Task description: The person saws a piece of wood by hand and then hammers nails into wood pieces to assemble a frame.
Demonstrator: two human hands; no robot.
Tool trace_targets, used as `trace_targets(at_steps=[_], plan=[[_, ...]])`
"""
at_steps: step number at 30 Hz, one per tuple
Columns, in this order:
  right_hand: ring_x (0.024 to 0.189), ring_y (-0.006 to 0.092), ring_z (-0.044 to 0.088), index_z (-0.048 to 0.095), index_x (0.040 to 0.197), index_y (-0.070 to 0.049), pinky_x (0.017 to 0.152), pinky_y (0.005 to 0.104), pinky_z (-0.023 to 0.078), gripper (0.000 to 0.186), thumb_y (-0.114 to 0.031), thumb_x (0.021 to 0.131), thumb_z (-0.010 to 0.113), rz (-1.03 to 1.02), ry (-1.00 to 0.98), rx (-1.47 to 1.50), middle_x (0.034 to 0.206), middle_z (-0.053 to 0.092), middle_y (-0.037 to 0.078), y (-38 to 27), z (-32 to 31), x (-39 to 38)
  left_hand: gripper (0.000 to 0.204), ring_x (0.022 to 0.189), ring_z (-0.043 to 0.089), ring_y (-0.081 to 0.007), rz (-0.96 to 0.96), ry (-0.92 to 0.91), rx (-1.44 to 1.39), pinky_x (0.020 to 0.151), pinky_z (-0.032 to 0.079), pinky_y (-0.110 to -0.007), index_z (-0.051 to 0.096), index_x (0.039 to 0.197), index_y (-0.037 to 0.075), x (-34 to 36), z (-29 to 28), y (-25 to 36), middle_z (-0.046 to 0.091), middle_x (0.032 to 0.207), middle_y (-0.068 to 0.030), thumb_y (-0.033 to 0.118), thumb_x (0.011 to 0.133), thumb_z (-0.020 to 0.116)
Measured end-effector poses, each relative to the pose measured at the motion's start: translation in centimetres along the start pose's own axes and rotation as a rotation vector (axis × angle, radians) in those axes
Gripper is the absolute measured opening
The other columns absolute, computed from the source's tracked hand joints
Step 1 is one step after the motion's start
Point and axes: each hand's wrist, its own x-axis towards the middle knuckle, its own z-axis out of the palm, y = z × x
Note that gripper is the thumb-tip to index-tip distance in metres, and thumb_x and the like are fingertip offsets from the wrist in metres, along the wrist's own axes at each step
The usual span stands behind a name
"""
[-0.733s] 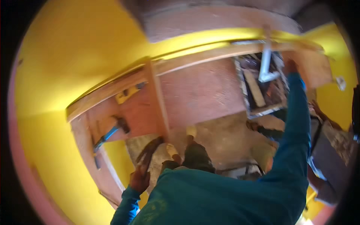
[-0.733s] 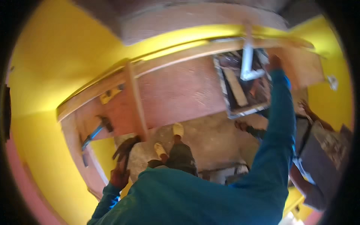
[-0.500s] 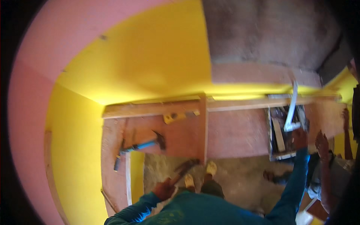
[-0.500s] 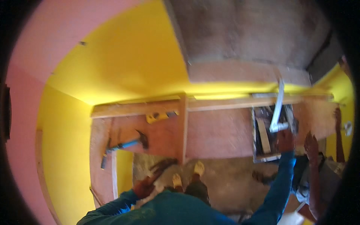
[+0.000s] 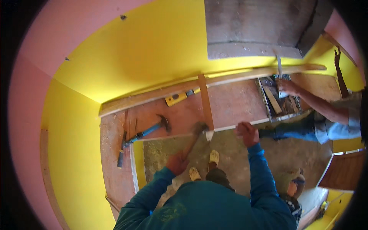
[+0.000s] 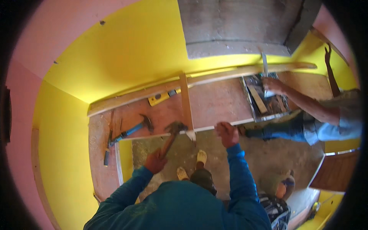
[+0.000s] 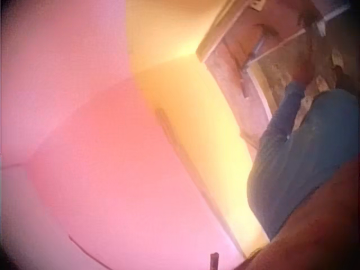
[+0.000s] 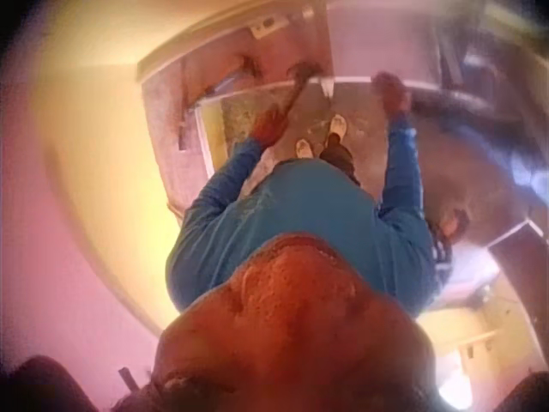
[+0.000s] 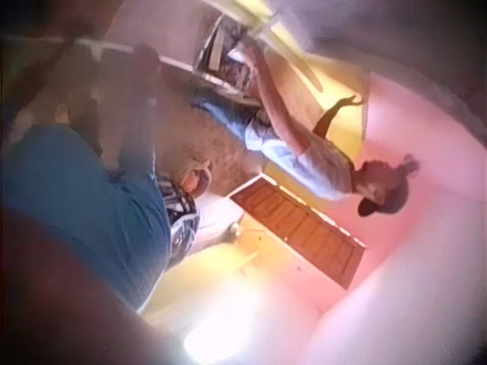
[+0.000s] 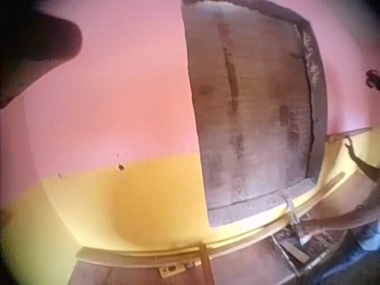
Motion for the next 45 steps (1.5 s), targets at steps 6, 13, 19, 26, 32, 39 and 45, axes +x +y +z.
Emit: trace_targets(at_steps=[6,13,19,26,32,39,45], plan=[[0.052,0.0078,0.049,0.051,0.089,0.0,0.046,0.0211,0.04,0.017,-0.013,0.078,0.046,-0.088,0.048,0.06,0.064,0.053,0.003,-0.2,1.4,-1.9,0.027,0.063,0.05,-0.0368,-0.126,-0.014,-0.206,0.054,0.039,-0.041,0.045,0.076,0.001,-2.4,-1.0,-0.2,0.052,0.066,-0.0204,0.022,0.063,0.054],[0.052,0.0079,0.05,0.05,0.092,-0.001,0.045,0.0207,0.041,0.018,-0.005,0.074,0.048,-0.146,0.04,-0.175,0.063,0.052,0.003,0.9,1.4,-3.4,0.029,0.063,0.051,-0.0362,-0.276,-0.033,-0.254,0.055,0.039,-0.041,0.045,0.074,0.0,-8.4,0.3,-4.5,0.052,0.066,-0.0204,0.024,0.061,0.056],[0.049,0.0081,0.05,0.05,0.086,0.0,0.043,0.0206,0.041,0.014,-0.004,0.072,0.049,0.042,-0.044,-0.275,0.061,0.052,0.003,0.5,1.4,-3.5,0.03,0.063,0.051,-0.0365,-0.449,-0.157,-0.21,0.056,0.039,-0.042,0.045,0.072,0.001,-13.1,1.0,-6.6,0.052,0.065,-0.0205,0.026,0.06,0.057],[0.047,0.0096,0.051,0.05,0.09,-0.002,0.042,0.0207,0.04,0.021,-0.006,0.07,0.049,-0.048,-0.065,-0.315,0.058,0.052,0.004,-1.4,3.2,-1.9,0.029,0.064,0.051,-0.0369,-0.409,-0.197,-0.111,0.056,0.04,-0.042,0.044,0.071,0.001,-15.4,1.6,-7.6,0.052,0.065,-0.021,0.024,0.062,0.058],[0.049,0.0106,0.053,0.049,0.096,-0.004,0.042,0.0212,0.041,0.026,-0.006,0.07,0.046,-0.014,-0.129,-0.381,0.06,0.053,0.005,-1.6,3.7,-1.6,0.027,0.064,0.05,-0.0374,-0.384,-0.207,-0.139,0.055,0.039,-0.042,0.044,0.072,0.001,-15.8,2.4,-7.7,0.051,0.064,-0.0212,0.022,0.063,0.059],[0.048,0.0107,0.053,0.049,0.088,-0.002,0.041,0.021,0.041,0.018,-0.006,0.07,0.044,0.017,-0.134,-0.322,0.062,0.053,0.005,-0.3,2.9,-1.6,0.026,0.063,0.05,-0.0376,-0.341,-0.206,-0.156,0.054,0.038,-0.041,0.044,0.072,0.001,-15.8,3.1,-8.1,0.05,0.063,-0.0211,0.022,0.064,0.058],[0.056,0.0195,0.053,0.047,0.08,-0.003,0.049,0.029,0.042,0.017,-0.014,0.068,0.05,-0.172,-0.009,-0.713,0.062,0.053,0.008,1.3,2.0,-0.4,0.027,0.063,0.05,-0.0373,-0.379,-0.262,-0.183,0.053,0.038,-0.04,0.043,0.071,0.002,-15.0,2.3,-7.3,0.05,0.064,-0.0208,0.024,0.064,0.058]])
